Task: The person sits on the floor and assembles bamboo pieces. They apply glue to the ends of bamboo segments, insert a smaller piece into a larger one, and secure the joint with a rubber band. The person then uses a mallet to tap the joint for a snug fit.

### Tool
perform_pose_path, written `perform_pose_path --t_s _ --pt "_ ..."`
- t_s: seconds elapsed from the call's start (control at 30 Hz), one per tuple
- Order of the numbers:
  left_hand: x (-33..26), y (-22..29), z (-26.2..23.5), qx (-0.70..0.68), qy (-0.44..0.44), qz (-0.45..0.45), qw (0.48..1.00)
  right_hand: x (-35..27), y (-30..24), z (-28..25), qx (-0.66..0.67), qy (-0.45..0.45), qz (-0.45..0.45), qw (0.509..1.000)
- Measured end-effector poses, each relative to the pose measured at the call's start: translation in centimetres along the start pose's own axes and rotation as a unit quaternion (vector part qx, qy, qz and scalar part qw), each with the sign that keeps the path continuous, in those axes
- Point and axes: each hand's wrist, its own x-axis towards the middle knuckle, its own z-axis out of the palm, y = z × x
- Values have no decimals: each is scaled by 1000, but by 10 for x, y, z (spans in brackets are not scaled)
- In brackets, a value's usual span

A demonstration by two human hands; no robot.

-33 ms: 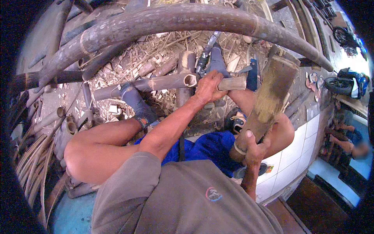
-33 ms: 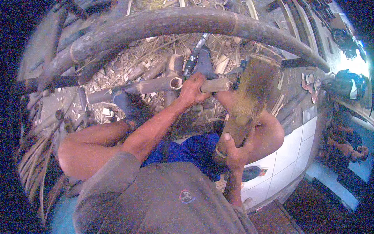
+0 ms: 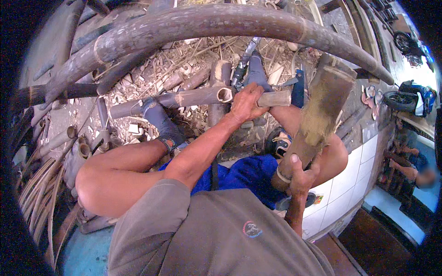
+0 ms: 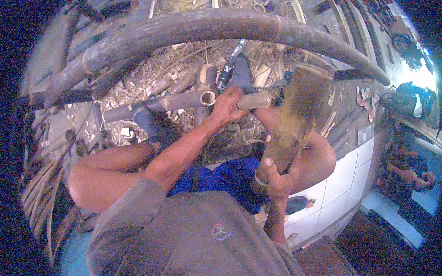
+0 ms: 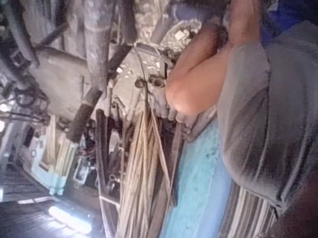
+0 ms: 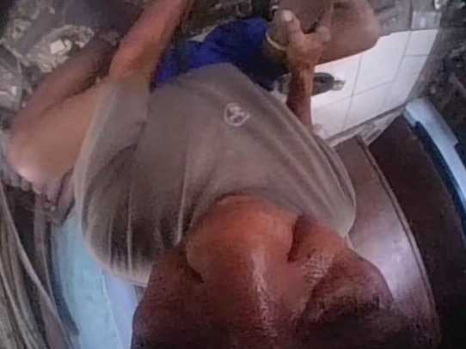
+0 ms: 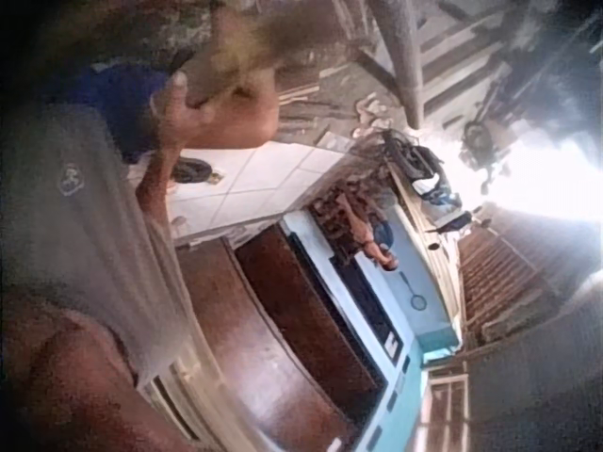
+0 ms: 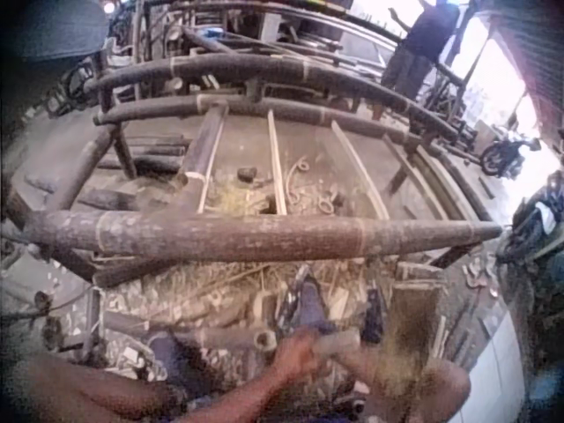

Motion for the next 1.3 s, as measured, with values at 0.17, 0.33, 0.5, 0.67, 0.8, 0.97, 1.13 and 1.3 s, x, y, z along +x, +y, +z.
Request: perform_pose_path --t_s 0.17,0.33,0.5,0.67,0.8,0.97,1.13,1.3 --pt "-1 -6 5 -36 9 -17 999 -4 6 16 -58 20 -27 998" --pt "1 -16 5 -50 39 -1 998 7 -8 51 -31 -7 125 992" --pt "7 -11 11 -3 46 5 999 6 16 41 -146 -16 130 981" --pt "-1 -21 8 -1 36 -6 999 12 11 34 14 -31 171 985" --pt "5 -18 8 -4 3 -19 1000 -2 15 46 -38 -38 121 991" --pt "6 -22 9 30 3 -24 999 12 -12 33 69 -53 206 975" --pt "4 -23 6 34 12 -18 999 14 20 47 -35 -75 98 992" --pt "6 -22 8 44 -26 -20 998 8 30 39 28 -67 138 988"
